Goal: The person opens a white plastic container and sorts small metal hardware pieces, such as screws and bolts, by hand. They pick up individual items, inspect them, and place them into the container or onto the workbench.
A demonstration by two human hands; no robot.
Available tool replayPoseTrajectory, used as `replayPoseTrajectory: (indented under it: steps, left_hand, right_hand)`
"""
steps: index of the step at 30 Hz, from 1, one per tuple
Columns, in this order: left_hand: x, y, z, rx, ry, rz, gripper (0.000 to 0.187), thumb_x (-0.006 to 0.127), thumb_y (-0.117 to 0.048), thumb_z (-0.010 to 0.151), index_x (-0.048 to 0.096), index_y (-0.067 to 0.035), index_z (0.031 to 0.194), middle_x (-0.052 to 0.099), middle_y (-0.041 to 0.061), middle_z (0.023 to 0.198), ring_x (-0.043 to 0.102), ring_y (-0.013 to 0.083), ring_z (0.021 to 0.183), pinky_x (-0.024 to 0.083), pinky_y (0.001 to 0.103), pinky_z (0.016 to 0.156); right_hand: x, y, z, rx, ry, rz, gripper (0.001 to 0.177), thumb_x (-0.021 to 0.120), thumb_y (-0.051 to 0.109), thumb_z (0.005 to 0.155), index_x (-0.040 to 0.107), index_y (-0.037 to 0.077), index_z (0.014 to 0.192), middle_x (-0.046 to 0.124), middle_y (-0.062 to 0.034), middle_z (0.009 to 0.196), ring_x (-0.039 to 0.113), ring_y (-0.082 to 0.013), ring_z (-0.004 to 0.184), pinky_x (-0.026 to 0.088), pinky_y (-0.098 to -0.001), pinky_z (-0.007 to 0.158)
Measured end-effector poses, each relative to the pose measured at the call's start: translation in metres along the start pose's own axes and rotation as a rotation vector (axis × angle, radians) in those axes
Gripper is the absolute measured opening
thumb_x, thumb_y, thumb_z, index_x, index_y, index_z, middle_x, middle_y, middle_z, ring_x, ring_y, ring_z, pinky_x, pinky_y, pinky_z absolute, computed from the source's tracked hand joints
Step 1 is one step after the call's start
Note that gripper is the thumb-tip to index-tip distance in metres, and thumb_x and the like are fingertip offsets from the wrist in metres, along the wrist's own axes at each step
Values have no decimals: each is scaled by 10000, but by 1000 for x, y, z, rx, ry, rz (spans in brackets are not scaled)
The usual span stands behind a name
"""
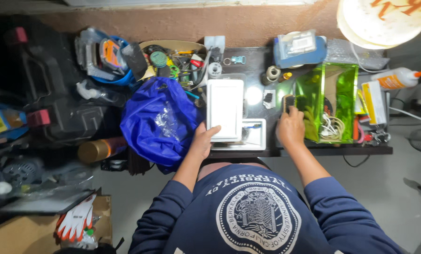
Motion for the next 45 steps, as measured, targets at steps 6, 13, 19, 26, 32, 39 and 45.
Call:
replayPoseTrajectory:
  steps: [6,13,19,26,32,39,45]
  left_hand:
    - [7,-10,-15,-10,-2,29,705,777,2,825,522,-92,1476,639,136,1352,633,249,1207,547,467,1009]
    - [16,-14,-24,-26,7,65,661,752,-5,843,535,-106,1458,651,95,1311,652,240,1183,559,453,994]
    - [11,-7,-27,2,-11,48,633,769,-10,827,569,-107,1419,673,84,1242,676,226,1121,590,447,937]
    - [8,-13,-52,-5,-66,22,558,789,-45,816,606,-131,1337,681,65,1173,679,207,1067,596,444,912]
    - [4,-13,-63,-9,-99,15,542,796,-63,819,615,-138,1324,687,59,1167,681,204,1061,593,448,912]
    - [3,-9,-58,31,-85,91,571,816,-72,826,616,-110,1359,688,86,1242,648,206,1140,547,443,995]
    - [24,7,-51,66,-13,119,520,822,-80,830,637,-80,1316,684,100,1242,618,202,1168,522,426,1032]
  right_hand:
    - [-30,21,6,197,126,138,300,828,114,791,732,-83,995,562,-205,1310,596,-418,1091,639,-494,801]
    - [-32,24,23,110,-37,194,268,794,124,799,713,21,1033,590,-140,1162,630,-383,1038,613,-469,791]
    - [-22,36,62,-60,-28,287,234,718,108,895,703,152,1124,601,-126,1183,647,-386,1066,580,-462,848]
    - [17,29,88,12,195,251,255,747,156,888,657,170,1127,556,-131,1220,646,-389,1108,596,-481,891]
    - [42,6,84,114,250,415,304,765,186,863,656,249,1139,576,-88,1142,704,-383,1031,582,-476,907]
    - [-45,17,55,492,116,1435,445,721,-38,839,639,61,1265,652,4,981,643,-94,852,617,-217,652]
    - [-81,28,45,478,276,1902,555,701,-109,864,547,90,1359,725,-44,1020,738,-133,873,686,-284,730]
Point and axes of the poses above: each hand's wrist, its own z-axis towards the middle knuckle, its own x-axis out of the palm, y = z × x, the point moved 2 cm from there along z, towards the middle knuckle
